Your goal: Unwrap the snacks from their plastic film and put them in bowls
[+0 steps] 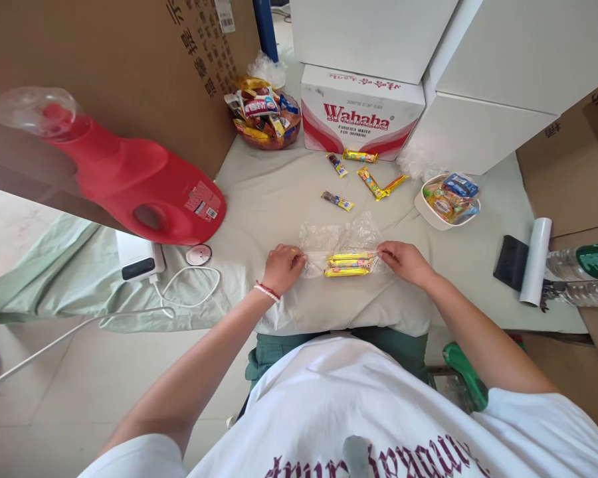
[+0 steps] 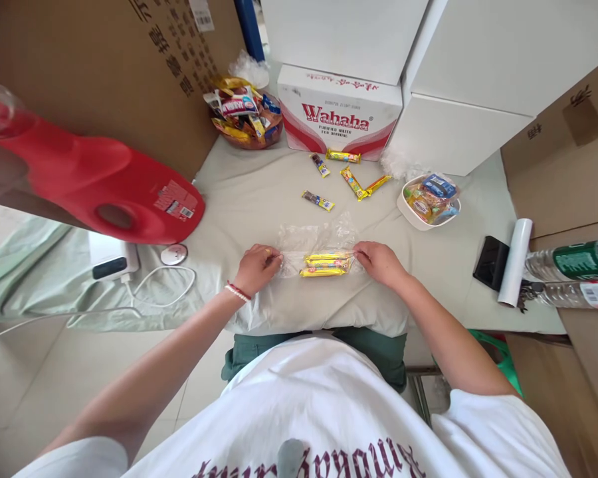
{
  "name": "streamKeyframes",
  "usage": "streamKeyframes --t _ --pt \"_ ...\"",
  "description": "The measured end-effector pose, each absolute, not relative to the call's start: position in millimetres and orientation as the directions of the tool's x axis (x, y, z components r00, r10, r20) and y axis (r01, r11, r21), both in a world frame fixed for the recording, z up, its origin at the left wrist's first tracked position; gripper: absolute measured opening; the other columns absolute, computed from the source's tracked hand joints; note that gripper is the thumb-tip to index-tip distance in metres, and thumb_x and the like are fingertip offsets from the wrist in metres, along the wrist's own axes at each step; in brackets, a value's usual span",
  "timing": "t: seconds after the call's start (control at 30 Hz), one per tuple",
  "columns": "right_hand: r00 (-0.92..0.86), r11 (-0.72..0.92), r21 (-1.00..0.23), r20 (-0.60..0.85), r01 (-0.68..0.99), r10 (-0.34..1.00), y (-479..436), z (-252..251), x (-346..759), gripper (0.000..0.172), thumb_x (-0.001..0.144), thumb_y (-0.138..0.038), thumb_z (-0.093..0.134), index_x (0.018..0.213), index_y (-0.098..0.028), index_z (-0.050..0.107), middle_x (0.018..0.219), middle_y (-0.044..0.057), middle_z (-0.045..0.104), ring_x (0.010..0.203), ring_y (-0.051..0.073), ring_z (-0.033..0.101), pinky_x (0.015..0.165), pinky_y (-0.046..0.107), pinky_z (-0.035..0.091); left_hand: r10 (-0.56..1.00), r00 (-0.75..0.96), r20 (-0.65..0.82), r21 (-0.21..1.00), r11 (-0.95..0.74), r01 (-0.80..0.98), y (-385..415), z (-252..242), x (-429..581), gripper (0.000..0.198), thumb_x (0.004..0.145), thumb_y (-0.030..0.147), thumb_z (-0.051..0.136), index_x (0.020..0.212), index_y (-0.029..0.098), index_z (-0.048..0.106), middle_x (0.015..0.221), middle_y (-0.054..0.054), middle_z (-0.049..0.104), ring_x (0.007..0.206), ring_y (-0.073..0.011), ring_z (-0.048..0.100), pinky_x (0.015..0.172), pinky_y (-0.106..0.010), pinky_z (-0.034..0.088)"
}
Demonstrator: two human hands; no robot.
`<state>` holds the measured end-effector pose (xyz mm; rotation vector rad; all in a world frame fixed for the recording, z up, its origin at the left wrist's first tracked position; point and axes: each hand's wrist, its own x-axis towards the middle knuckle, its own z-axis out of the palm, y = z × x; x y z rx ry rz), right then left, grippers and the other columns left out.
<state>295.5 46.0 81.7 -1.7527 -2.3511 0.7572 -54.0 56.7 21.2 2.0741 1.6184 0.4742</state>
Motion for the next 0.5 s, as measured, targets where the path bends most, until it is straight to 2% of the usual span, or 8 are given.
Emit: streamKeyframes --t 0.07,0.1,0.2,0.27,0.3,0.4,0.43,0.5 --pt "-0.268 0.174 -0.306 -0.302 0.936 0.915 60 85 286 0.026 0.099 -0.021 0.050 0.106 -0.021 0.075 0.100 0.008 0.075 0.092 0.024 0.067 0.078 0.032 0.048 0.982 0.181 -0.060 0.474 -0.132 0.871 64 20 -42 0.020 0.093 0.032 0.054 0.086 0.021 0.070 0.091 -0.011 0.074 0.102 -0.0306 0.062 0.089 -0.044 0.046" --pt "-0.247 0.179 -0.236 -0.304 0.955 0.920 67 88 279 0.026 0.097 -0.018 0.051 0.108 -0.020 0.076 0.104 0.010 0.074 0.097 0.026 0.065 0.079 0.033 0.048 0.985 0.159 -0.070 0.444 -0.112 0.889 65 19 -36 0.020 0.093 0.031 0.054 0.085 0.021 0.070 0.092 -0.011 0.073 0.102 -0.0314 0.061 0.088 -0.044 0.046" --pt "-0.264 0.249 -0.115 -0.150 0.962 0.953 86 97 251 0.034 0.097 -0.015 0.052 0.125 -0.017 0.072 0.122 0.016 0.069 0.115 0.032 0.056 0.090 0.038 0.048 0.990 0.119 -0.079 0.395 -0.079 0.915 65 19 -26 0.021 0.094 0.032 0.054 0.085 0.021 0.069 0.095 -0.012 0.072 0.106 -0.0331 0.059 0.087 -0.044 0.044" --pt "-0.334 0.325 -0.112 -0.081 0.939 0.939 101 98 231 0.040 0.100 -0.021 0.053 0.138 -0.016 0.064 0.133 0.018 0.065 0.126 0.033 0.050 0.100 0.043 0.045 0.991 0.099 -0.084 0.381 -0.060 0.923 63 19 -23 0.021 0.095 0.034 0.054 0.085 0.021 0.068 0.096 -0.012 0.072 0.108 -0.0336 0.059 0.088 -0.045 0.044" --pt "-0.364 0.352 -0.118 -0.092 0.928 0.927 109 97 221 0.044 0.100 -0.027 0.055 0.142 -0.015 0.060 0.136 0.018 0.063 0.130 0.034 0.047 0.104 0.045 0.044 0.992 0.095 -0.088 0.376 -0.055 0.925 63 19 -23 0.021 0.095 0.034 0.054 0.085 0.021 0.068 0.097 -0.012 0.072 0.108 -0.0337 0.059 0.088 -0.045 0.043" --pt "-0.373 0.350 -0.132 -0.255 0.927 0.892 131 90 201 0.057 0.093 -0.041 0.070 0.140 -0.011 0.061 0.131 0.021 0.066 0.132 0.037 0.047 0.104 0.045 0.042 0.991 0.077 -0.105 0.377 -0.032 0.926 62 21 -22 0.021 0.096 0.035 0.054 0.094 0.021 0.069 0.098 -0.011 0.073 0.109 -0.0339 0.060 0.089 -0.045 0.044" --pt "-0.360 0.331 -0.141 -0.317 0.933 0.877 136 88 197 0.054 0.090 -0.040 0.072 0.136 -0.011 0.064 0.124 0.020 0.069 0.129 0.036 0.051 0.101 0.042 0.043 0.992 0.064 -0.112 0.383 -0.016 0.924 62 21 -22 0.022 0.097 0.035 0.055 0.103 0.020 0.070 0.098 -0.011 0.073 0.109 -0.0341 0.060 0.090 -0.045 0.044" --pt "-0.374 0.322 -0.194 -0.389 0.927 0.842 139 87 194 0.040 0.092 -0.031 0.068 0.128 -0.014 0.070 0.109 0.015 0.074 0.118 0.031 0.058 0.093 0.035 0.044 0.992 0.036 -0.121 0.394 0.015 0.919 63 21 -22 0.038 0.096 0.035 0.057 0.129 0.016 0.063 0.099 -0.011 0.074 0.112 -0.0349 0.060 0.091 -0.046 0.045"
